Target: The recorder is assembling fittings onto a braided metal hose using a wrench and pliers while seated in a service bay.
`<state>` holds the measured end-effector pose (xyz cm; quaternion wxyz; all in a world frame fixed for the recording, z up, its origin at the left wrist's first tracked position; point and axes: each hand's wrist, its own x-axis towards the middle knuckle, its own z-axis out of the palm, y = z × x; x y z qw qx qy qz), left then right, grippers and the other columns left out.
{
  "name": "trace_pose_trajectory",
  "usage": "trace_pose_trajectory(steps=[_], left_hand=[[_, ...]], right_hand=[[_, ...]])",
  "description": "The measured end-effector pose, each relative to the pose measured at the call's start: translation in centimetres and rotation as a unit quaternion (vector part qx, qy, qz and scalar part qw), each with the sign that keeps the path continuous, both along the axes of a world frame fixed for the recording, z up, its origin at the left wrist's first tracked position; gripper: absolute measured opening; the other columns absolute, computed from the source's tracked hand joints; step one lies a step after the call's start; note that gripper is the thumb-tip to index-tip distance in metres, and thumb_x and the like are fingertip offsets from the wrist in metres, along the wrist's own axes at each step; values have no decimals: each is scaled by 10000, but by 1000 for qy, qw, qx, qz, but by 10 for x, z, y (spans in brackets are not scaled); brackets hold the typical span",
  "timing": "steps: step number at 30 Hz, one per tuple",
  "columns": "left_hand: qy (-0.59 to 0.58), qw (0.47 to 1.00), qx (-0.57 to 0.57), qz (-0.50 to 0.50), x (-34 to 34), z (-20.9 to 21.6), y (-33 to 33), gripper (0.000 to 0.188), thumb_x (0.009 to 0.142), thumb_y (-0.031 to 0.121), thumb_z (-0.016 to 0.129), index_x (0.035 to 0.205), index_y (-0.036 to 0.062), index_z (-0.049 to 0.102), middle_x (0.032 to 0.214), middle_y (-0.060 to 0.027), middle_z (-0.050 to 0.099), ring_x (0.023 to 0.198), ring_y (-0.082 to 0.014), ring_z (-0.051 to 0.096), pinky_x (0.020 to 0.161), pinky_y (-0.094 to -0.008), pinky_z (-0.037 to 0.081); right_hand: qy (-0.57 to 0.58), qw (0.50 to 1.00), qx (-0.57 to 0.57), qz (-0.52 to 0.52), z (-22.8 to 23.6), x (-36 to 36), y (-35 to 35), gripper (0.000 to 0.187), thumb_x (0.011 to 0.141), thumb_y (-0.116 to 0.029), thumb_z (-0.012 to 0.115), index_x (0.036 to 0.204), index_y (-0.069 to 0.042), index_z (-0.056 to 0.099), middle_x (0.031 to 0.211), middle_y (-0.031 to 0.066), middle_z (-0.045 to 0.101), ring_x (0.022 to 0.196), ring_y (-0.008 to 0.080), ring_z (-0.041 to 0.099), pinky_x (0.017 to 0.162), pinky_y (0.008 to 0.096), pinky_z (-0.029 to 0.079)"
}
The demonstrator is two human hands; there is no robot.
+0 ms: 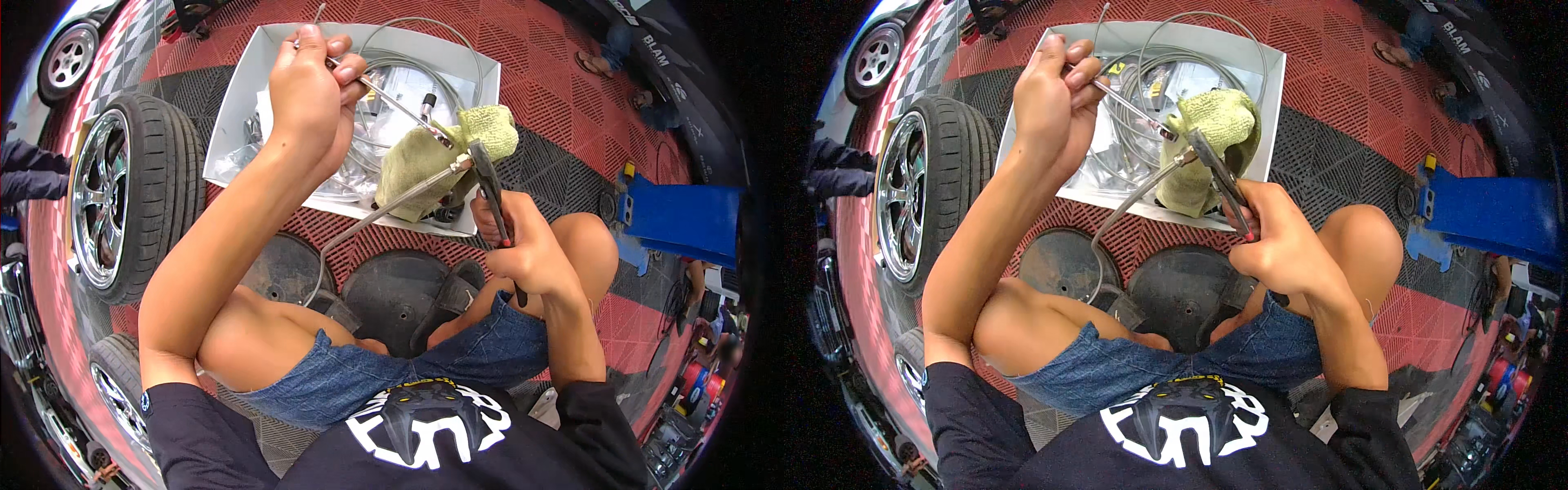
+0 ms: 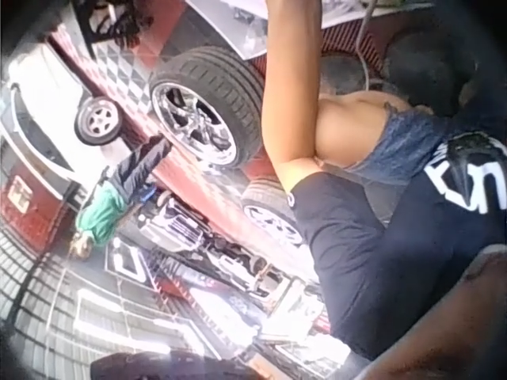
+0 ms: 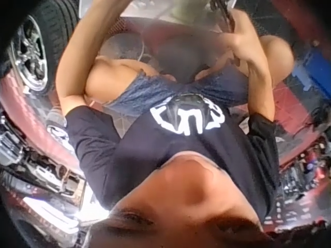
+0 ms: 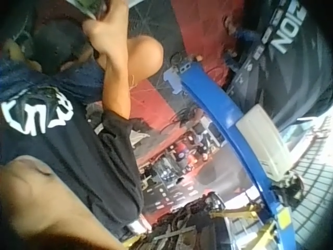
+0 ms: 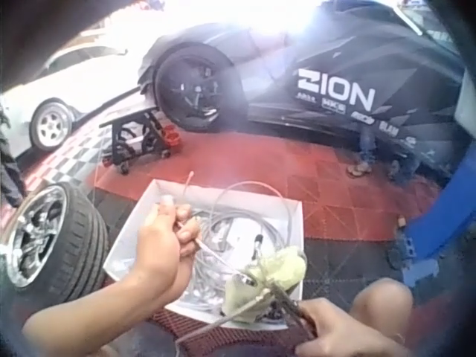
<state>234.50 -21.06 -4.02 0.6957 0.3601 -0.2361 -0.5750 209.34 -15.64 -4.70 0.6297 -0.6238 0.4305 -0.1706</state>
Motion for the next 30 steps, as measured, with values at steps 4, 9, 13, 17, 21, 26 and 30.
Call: trace_pose_trajectory(steps=[4,9,13,17,21,26,30], left_hand=[[37,998,53,-24,-7,-4,-2,169,1082,208,340,1003,68,391,893,-25,436,634,-53,385,510,-190,355],[81,990,100,-59,-7,-11,-7,182,1080,189,338,989,41,392,887,-35,440,633,-43,394,463,-175,319],[52,982,158,-86,-11,-14,-7,184,1076,179,339,985,27,391,886,-57,455,649,-44,412,451,-176,315],[48,972,204,-106,-20,-19,-8,176,1077,177,330,990,35,387,892,-75,463,681,-79,448,443,-181,316],[68,962,241,-109,-27,-24,-4,181,1079,179,312,974,46,373,886,-82,456,700,-111,458,424,-180,311],[97,941,285,-154,-30,-41,-1,219,1082,205,275,1068,-3,345,930,-100,451,698,-150,469,466,-225,342],[90,938,305,-139,-30,-31,2,187,1060,156,283,1016,-5,366,925,-99,452,703,-149,475,470,-216,357]], right_hand=[[-4,1000,-20,8,-4,0,1,280,544,-24,545,732,-75,343,702,-38,262,639,69,239,538,262,205],[8,999,-39,10,-2,0,2,280,538,-27,548,736,-63,352,694,-34,266,631,79,239,536,273,202],[-11,1000,-21,8,4,5,2,274,531,-26,545,743,-54,372,697,-31,275,634,85,242,539,278,200],[-23,999,-28,12,0,4,2,278,526,-29,543,750,-49,379,702,-30,278,638,86,243,541,280,201],[-10,1000,-13,22,-3,2,0,281,525,-37,542,753,-51,379,707,-32,278,647,85,246,548,278,205],[-18,999,-7,28,-3,4,2,282,526,-40,540,750,-58,370,707,-35,276,641,85,245,548,279,200],[35,997,-54,44,10,9,4,331,553,-47,552,863,64,518,668,46,365,637,147,351,568,310,318]])
